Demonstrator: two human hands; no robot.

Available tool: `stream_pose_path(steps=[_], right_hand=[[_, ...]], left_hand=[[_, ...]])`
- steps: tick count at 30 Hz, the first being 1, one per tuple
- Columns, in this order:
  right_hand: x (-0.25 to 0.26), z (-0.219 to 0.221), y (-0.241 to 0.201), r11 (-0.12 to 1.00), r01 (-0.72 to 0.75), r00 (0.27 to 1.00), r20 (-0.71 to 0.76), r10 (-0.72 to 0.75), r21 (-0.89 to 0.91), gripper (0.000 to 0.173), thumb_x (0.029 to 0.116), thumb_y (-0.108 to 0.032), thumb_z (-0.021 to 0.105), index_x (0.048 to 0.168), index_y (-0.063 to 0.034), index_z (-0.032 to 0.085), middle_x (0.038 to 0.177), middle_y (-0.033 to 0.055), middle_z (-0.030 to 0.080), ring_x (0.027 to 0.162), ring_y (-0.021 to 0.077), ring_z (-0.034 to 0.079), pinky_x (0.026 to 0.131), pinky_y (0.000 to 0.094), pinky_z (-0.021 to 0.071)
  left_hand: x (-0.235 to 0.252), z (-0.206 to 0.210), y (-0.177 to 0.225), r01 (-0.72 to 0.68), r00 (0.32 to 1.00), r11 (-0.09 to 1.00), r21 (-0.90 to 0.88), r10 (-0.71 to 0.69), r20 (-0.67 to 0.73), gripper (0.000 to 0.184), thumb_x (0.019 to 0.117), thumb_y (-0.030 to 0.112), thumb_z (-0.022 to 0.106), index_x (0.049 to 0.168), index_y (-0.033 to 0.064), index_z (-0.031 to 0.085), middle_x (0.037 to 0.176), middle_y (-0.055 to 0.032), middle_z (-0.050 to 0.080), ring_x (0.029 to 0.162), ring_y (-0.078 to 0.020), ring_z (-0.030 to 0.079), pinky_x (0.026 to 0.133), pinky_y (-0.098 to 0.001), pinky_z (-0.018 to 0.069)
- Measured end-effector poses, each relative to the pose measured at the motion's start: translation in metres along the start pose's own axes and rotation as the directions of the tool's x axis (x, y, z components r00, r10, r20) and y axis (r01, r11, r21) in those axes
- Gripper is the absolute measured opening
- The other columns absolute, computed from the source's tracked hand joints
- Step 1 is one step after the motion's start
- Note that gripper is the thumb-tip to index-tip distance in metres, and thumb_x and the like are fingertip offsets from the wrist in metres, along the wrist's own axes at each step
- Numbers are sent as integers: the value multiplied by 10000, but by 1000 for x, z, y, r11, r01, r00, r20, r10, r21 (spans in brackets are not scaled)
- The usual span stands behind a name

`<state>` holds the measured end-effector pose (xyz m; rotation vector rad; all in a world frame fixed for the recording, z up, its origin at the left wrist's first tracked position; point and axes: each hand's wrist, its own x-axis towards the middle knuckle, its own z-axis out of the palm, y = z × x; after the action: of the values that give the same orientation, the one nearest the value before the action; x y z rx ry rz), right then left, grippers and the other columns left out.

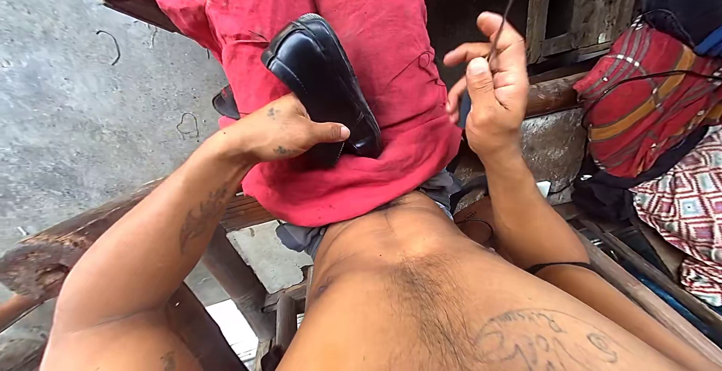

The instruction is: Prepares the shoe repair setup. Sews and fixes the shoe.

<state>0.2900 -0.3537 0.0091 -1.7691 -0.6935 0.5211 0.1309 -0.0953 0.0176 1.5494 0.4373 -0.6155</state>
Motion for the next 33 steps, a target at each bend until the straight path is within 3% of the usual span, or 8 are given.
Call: stream_pose_path(steps=[1,3,5,7,16,21,26,33], right_hand=[[-3,0,-11,997,-22,997,79,28,-75,468,1092,-107,381,1517,68,294,1027,73,686,592,102,591,486,290,527],[-17,5,-24,962,-43,953,277,120,-268,426,1090,-150,408,1491,-54,516,863,41,677,621,125,591,567,346,538],[-26,12,-19,914,37,893,423,151,-404,402,1099,-191,419,1451,-199,614,865,21,709,772,139,654,756,396,563],[-28,17,-13,893,78,872,465,154,-442,398,1101,-203,422,1441,-235,628,900,26,732,824,151,676,792,414,554],[-26,20,-12,879,45,849,482,217,-474,420,1109,-204,398,1478,-261,590,870,26,715,813,160,662,786,415,540],[-6,16,-36,701,228,758,575,308,-676,468,1093,-210,356,1503,-335,544,1046,84,760,927,315,720,737,552,533],[28,16,-56,617,379,623,684,381,-689,437,1077,-245,343,1400,-361,613,796,69,687,784,316,675,658,524,489],[35,41,-67,523,481,581,703,411,-704,294,1071,-195,368,1188,-182,638,712,95,609,714,349,658,577,521,468]], left_hand=[[-1,1,0,-6,1000,1000,-18,6,-4,189,935,127,732,1124,131,719,993,50,765,922,-5,718,861,-215,600],[0,1,1,-11,1000,999,-43,10,-12,204,933,102,730,1134,124,708,1003,45,765,927,-7,719,864,-212,601],[0,3,4,16,999,999,-38,-17,-27,201,935,116,732,1134,131,709,1001,48,765,924,-4,718,862,-213,599],[0,5,5,41,998,999,-27,-42,-54,195,933,140,739,1126,142,713,991,53,763,920,-1,716,856,-212,597],[1,2,-5,-25,997,1000,-6,25,-75,190,941,170,731,1125,137,704,984,50,762,916,-2,717,847,-221,602],[1,-1,-6,-89,994,996,22,90,-54,148,947,151,717,1094,134,713,963,59,764,897,12,716,831,-203,602],[7,-3,-10,-199,980,979,-36,199,0,191,936,81,706,1125,102,694,992,35,760,918,-12,719,852,-211,604],[6,-5,-12,-175,984,982,-67,176,12,178,948,76,698,1126,86,699,1001,9,761,919,-38,724,860,-236,607]])
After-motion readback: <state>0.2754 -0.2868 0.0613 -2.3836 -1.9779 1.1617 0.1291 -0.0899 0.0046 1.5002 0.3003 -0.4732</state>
